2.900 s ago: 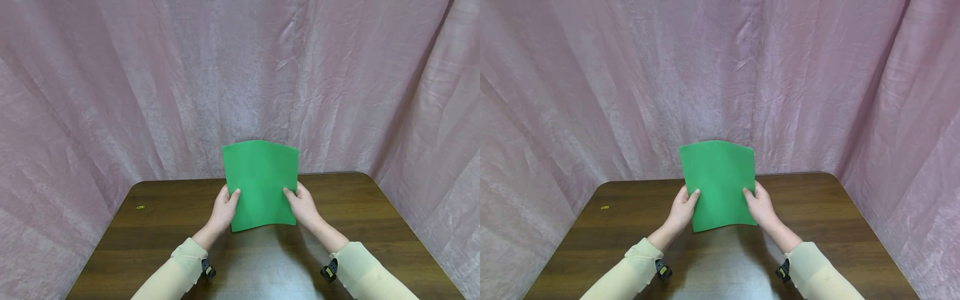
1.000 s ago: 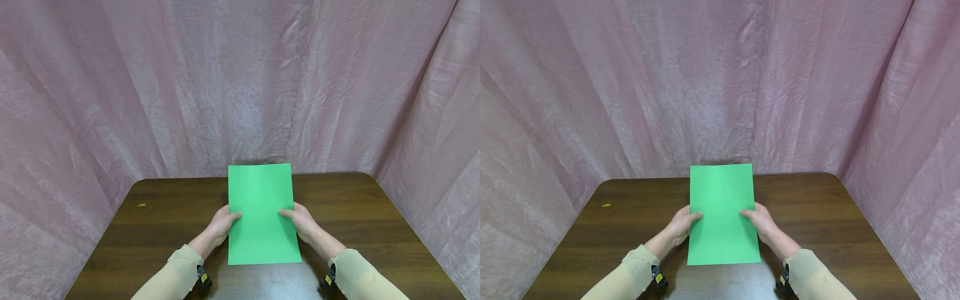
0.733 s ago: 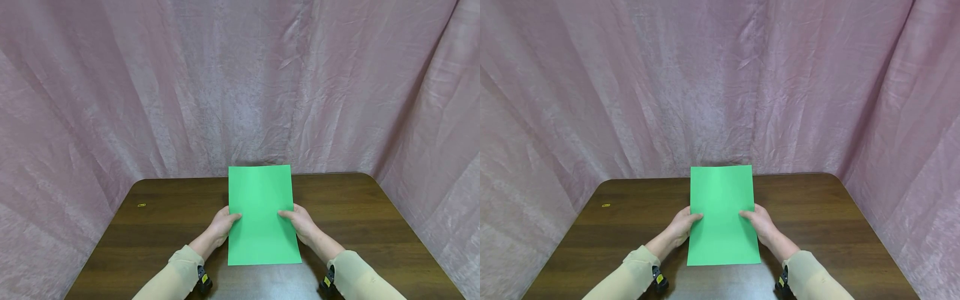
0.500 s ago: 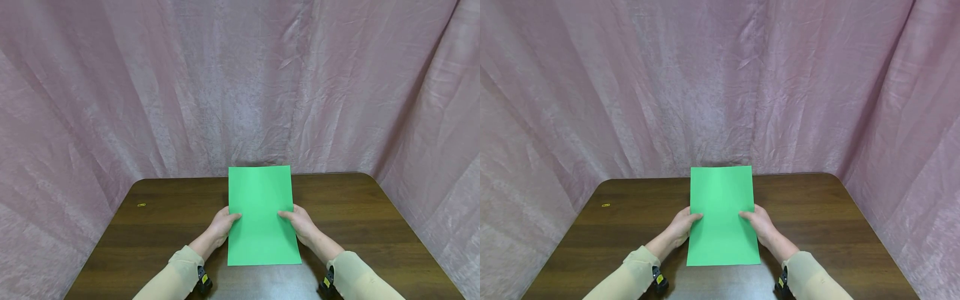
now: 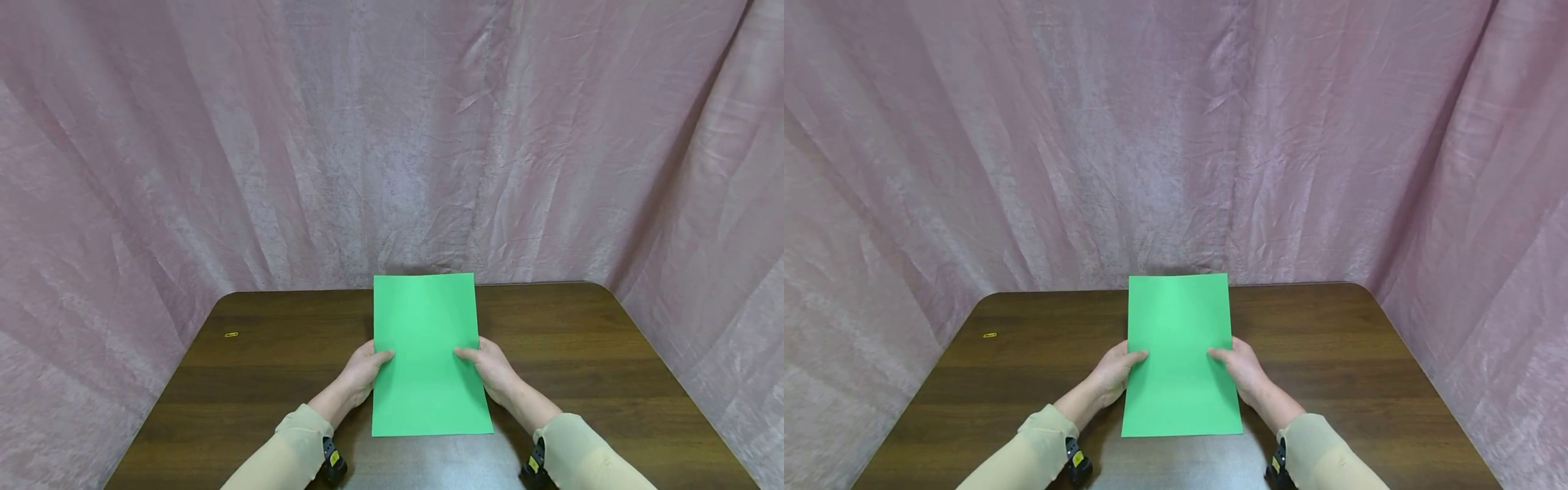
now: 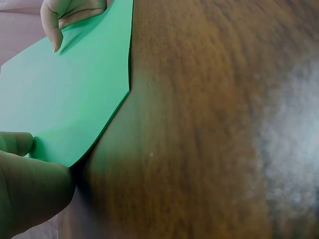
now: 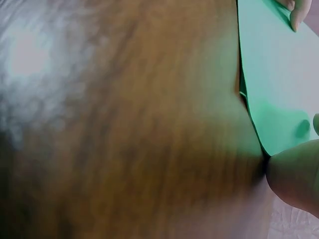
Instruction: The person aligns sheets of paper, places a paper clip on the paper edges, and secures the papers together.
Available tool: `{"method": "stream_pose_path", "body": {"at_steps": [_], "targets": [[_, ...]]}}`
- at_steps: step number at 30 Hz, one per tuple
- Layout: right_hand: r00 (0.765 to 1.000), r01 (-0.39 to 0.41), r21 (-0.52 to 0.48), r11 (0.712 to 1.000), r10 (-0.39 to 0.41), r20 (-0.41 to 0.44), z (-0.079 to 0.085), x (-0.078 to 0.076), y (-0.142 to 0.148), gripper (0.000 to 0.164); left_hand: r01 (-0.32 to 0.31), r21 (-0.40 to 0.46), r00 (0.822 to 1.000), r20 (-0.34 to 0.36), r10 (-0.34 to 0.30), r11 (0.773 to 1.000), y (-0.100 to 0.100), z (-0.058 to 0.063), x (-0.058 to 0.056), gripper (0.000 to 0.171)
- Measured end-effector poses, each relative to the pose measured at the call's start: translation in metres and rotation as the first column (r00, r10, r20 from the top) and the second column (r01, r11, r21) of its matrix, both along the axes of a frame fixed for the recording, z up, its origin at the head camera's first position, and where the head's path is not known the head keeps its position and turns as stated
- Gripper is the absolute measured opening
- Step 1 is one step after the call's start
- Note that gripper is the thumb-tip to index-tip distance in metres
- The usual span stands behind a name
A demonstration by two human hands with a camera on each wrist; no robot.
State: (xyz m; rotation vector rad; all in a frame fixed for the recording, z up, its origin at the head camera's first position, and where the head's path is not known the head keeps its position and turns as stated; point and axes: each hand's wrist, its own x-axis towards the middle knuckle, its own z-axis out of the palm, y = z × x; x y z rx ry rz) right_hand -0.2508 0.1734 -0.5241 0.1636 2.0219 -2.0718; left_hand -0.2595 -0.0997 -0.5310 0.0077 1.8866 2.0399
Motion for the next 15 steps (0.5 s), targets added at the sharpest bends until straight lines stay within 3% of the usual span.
{"method": "stream_pose_path", "body": {"at_steps": [15], "targets": [[1.0, -0.022, 0.001, 1.0, 0.022, -0.005, 0.0001, 0.0022, 0.001, 0.054, 0.017, 0.009, 1.0, 0.019, -0.017, 1.0, -0.0023, -0.0029, -0.0013, 0.054]]}}
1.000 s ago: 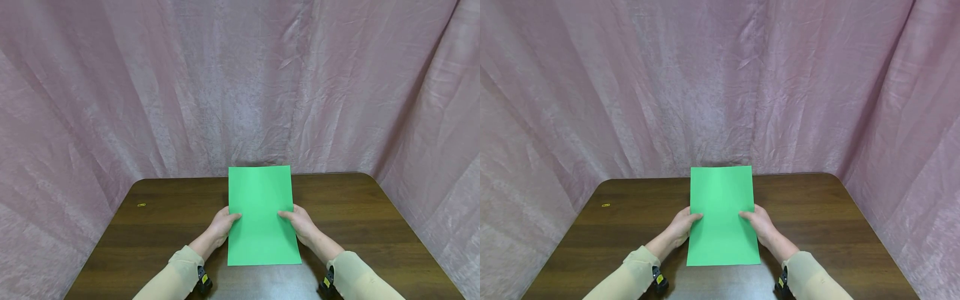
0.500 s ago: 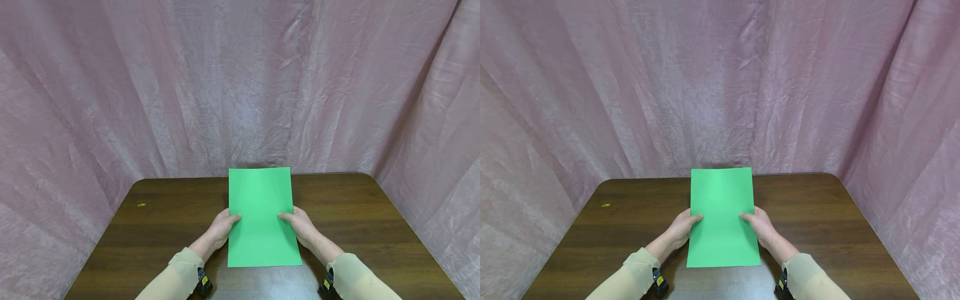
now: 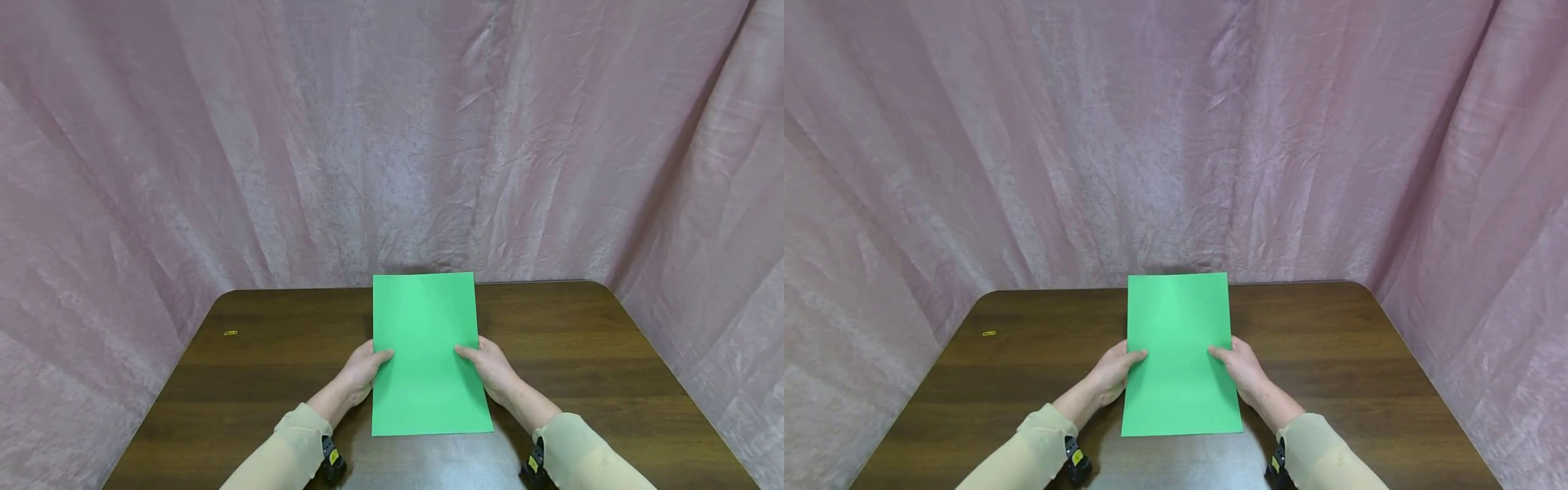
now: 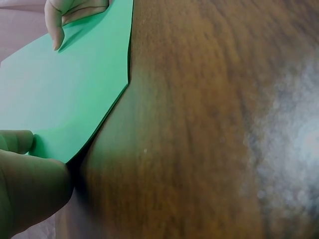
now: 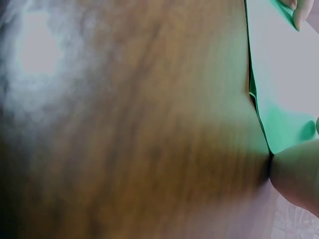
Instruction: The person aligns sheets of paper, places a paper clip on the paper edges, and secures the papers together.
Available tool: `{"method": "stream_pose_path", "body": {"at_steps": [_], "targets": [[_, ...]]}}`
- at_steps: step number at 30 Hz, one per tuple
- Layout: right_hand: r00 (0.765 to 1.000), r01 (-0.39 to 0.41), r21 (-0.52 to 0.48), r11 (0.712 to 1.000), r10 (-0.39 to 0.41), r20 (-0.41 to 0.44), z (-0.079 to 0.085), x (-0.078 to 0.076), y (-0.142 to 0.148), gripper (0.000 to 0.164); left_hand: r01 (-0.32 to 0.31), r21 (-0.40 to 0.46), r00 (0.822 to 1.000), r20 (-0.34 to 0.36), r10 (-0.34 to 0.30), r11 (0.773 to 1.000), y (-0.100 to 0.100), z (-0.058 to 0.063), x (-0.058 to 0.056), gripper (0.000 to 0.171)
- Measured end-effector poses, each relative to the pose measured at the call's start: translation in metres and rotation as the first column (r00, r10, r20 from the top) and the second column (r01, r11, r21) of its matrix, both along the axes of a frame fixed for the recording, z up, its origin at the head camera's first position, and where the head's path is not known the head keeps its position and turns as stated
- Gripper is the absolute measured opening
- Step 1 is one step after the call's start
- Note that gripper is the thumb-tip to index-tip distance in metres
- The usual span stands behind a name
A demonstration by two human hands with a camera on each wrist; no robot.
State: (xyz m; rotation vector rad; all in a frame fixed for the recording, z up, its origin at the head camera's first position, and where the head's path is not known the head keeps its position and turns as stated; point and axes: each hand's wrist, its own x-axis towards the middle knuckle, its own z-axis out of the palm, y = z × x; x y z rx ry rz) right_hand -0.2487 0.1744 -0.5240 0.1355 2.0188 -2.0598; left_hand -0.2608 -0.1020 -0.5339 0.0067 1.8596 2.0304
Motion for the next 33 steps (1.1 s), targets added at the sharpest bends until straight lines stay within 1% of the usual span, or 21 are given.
{"method": "stream_pose_path", "body": {"at_steps": [8, 17, 23, 29, 33], "targets": [[1.0, -0.013, -0.002, 1.0, 0.013, -0.012, -0.0018, 0.0, 0.0018, 0.054, -0.017, -0.016, 1.0, 0.012, 0.017, 1.0, 0.001, -0.0004, -0.0003, 0.055], [0.999, -0.045, -0.017, 0.999, 0.045, -0.024, -0.0052, -0.0006, 0.0039, 0.054, -0.008, -0.002, 1.0, 0.008, 0.008, 1.0, -0.0009, 0.0007, 0.0, 0.055], [0.999, -0.04, -0.022, 0.999, 0.04, -0.024, -0.0063, -0.0011, 0.0036, 0.052, -0.007, -0.002, 1.0, 0.012, 0.007, 1.0, -0.0012, 0.0025, 0.0013, 0.056], [0.999, -0.037, 0.005, 0.999, 0.037, -0.032, -0.0058, -0.0002, 0.0036, 0.053, -0.006, 0.005, 1.0, 0.026, 0.006, 1.0, -0.0028, 0.0016, -0.0015, 0.053], [0.999, -0.033, 0.016, 0.999, 0.033, -0.037, -0.0051, 0.0012, 0.0037, 0.053, -0.006, 0.009, 0.999, 0.034, 0.006, 1.0, -0.0028, 0.0031, -0.0022, 0.053]]}}
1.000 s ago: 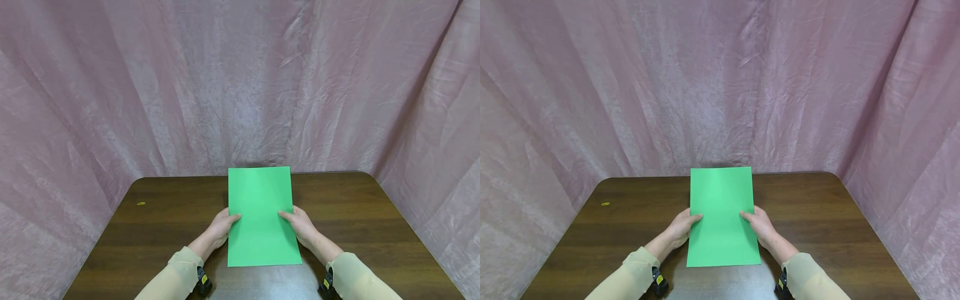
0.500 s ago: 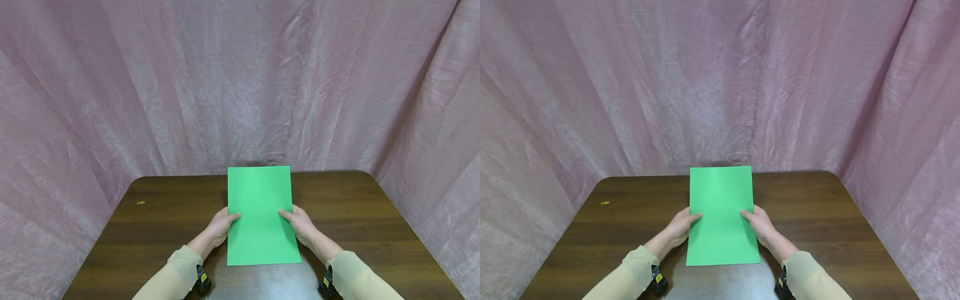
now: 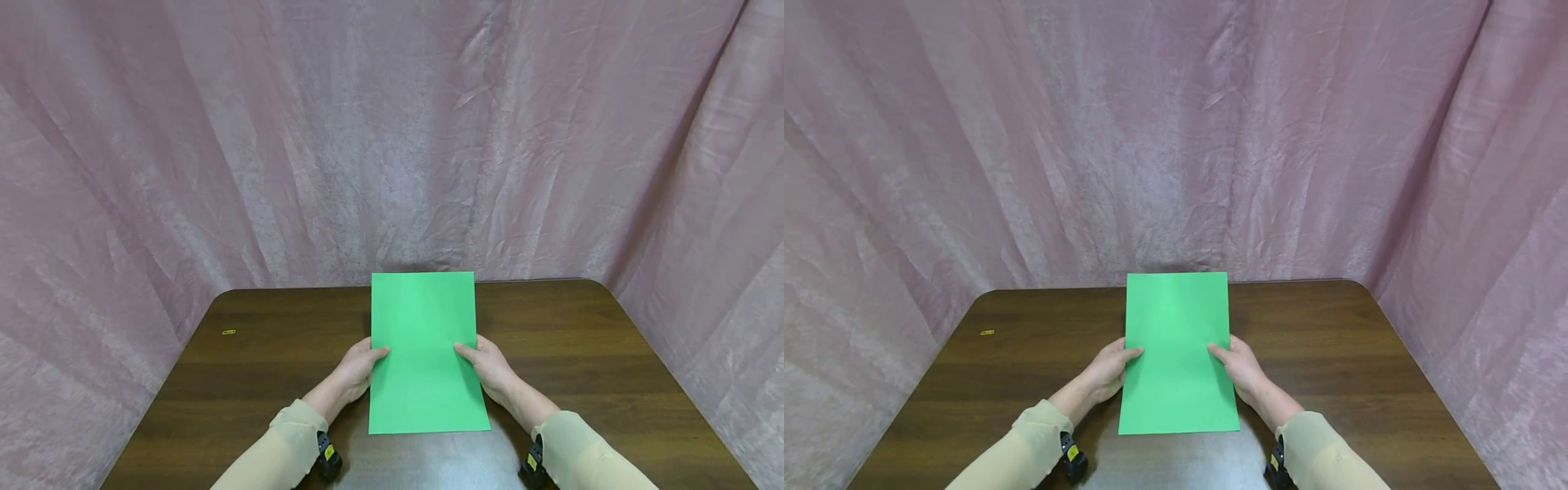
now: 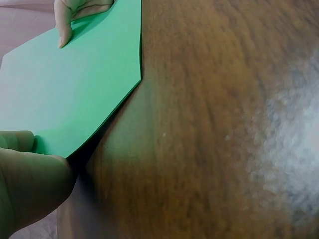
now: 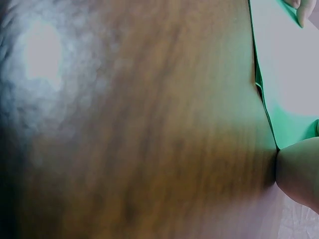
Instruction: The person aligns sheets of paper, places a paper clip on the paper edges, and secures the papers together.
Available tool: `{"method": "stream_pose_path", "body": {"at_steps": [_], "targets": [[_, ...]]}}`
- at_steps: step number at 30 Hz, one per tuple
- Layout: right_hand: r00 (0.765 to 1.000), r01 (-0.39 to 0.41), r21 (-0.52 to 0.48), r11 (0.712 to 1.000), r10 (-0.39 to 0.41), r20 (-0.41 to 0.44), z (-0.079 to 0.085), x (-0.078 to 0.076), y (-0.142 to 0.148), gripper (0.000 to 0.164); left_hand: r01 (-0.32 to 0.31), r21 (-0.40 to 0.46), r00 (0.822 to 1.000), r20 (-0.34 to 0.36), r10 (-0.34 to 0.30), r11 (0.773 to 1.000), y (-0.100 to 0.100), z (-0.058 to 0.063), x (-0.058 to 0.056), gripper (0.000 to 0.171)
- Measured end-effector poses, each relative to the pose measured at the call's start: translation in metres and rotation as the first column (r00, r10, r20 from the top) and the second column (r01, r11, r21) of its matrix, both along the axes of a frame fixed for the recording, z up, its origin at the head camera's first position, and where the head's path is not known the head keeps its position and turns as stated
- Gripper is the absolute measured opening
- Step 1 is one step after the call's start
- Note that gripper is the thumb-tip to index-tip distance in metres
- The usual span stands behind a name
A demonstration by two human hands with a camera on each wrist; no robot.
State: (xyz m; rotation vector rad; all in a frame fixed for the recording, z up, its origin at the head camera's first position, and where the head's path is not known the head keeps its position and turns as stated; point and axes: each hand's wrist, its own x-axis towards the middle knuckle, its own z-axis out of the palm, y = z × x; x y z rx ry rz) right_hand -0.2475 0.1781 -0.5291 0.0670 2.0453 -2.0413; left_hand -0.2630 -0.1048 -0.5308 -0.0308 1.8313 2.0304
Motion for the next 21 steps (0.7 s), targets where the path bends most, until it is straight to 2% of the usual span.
{"method": "stream_pose_path", "body": {"at_steps": [17, 21], "targets": [[1.0, -0.001, -0.035, 0.999, 0.0, -0.01, -0.0025, 0.0002, 0.0003, 0.047, 0.019, 0.044, 1.0, 0.014, -0.02, 0.999, -0.0044, 0.0037, 0.0012, 0.057], [1.0, 0.004, -0.033, 0.999, -0.004, -0.01, -0.0026, 0.0001, 0.0005, 0.046, 0.029, 0.021, 1.0, -0.003, -0.029, 0.999, -0.0075, 0.0051, 0.0004, 0.058]]}}
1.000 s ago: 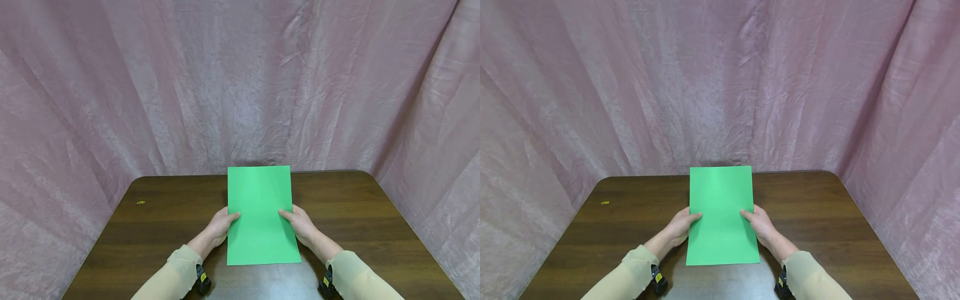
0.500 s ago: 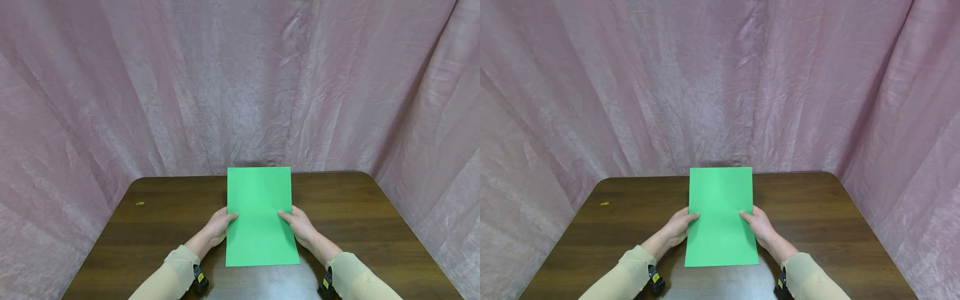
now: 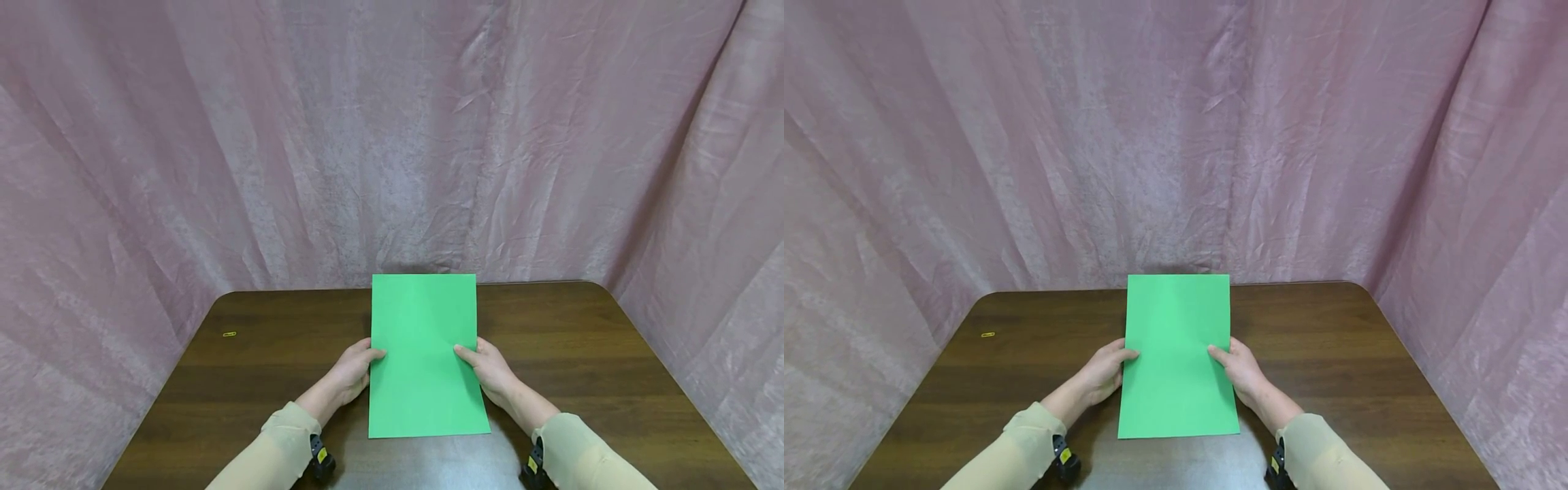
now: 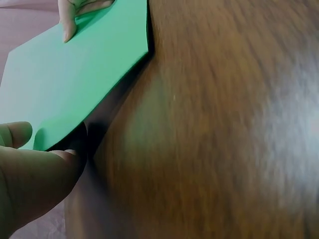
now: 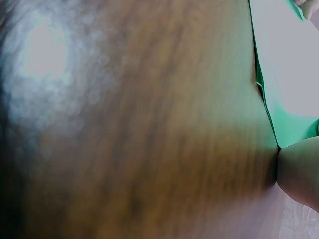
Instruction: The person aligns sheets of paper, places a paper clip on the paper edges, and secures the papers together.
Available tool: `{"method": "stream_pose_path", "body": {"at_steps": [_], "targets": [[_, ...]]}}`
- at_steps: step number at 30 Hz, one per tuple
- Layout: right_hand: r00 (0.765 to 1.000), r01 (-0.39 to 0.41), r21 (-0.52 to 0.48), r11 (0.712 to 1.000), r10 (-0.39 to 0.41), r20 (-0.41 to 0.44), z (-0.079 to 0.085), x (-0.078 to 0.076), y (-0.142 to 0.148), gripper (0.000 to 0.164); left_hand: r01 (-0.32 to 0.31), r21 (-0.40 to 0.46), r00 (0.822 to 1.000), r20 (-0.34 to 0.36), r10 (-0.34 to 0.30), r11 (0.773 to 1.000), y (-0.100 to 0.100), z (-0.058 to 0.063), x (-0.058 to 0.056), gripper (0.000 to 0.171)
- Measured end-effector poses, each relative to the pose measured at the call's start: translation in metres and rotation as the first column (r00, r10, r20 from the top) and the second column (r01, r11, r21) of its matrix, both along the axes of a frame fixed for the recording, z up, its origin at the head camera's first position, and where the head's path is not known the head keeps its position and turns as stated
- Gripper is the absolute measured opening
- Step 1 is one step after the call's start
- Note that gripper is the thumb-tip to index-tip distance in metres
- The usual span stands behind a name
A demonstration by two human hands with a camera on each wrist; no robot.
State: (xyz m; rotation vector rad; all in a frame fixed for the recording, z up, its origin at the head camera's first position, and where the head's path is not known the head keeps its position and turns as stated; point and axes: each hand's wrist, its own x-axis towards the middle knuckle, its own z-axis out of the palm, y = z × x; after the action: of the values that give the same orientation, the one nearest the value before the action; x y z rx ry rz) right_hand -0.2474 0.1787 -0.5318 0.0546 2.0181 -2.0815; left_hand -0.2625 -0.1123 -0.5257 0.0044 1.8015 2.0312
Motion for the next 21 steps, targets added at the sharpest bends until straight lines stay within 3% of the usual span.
{"method": "stream_pose_path", "body": {"at_steps": [6, 13, 16, 21], "targets": [[1.0, -0.016, -0.012, 1.0, 0.016, 0.002, -0.001, 0.0, 0.001, 0.046, -0.014, -0.103, 0.997, -0.071, 0.007, 0.995, -0.01, 0.003, -0.001, 0.049], [0.999, -0.036, -0.027, 0.999, 0.036, -0.003, 0.0, 0.001, 0.002, 0.047, -0.046, -0.156, 0.984, -0.179, 0.018, 0.987, -0.032, 0.012, -0.005, 0.045], [1.0, -0.027, -0.016, 0.999, 0.027, -0.002, 0.0, 0.0, 0.002, 0.047, -0.07, -0.247, 0.964, -0.266, 0.002, 0.966, -0.041, 0.016, -0.007, 0.043], [1.0, -0.014, -0.004, 1.0, 0.014, -0.002, -0.001, 0.0, 0.001, 0.048, -0.117, -0.399, 0.927, -0.373, -0.044, 0.91, -0.054, 0.023, -0.007, 0.046]]}}
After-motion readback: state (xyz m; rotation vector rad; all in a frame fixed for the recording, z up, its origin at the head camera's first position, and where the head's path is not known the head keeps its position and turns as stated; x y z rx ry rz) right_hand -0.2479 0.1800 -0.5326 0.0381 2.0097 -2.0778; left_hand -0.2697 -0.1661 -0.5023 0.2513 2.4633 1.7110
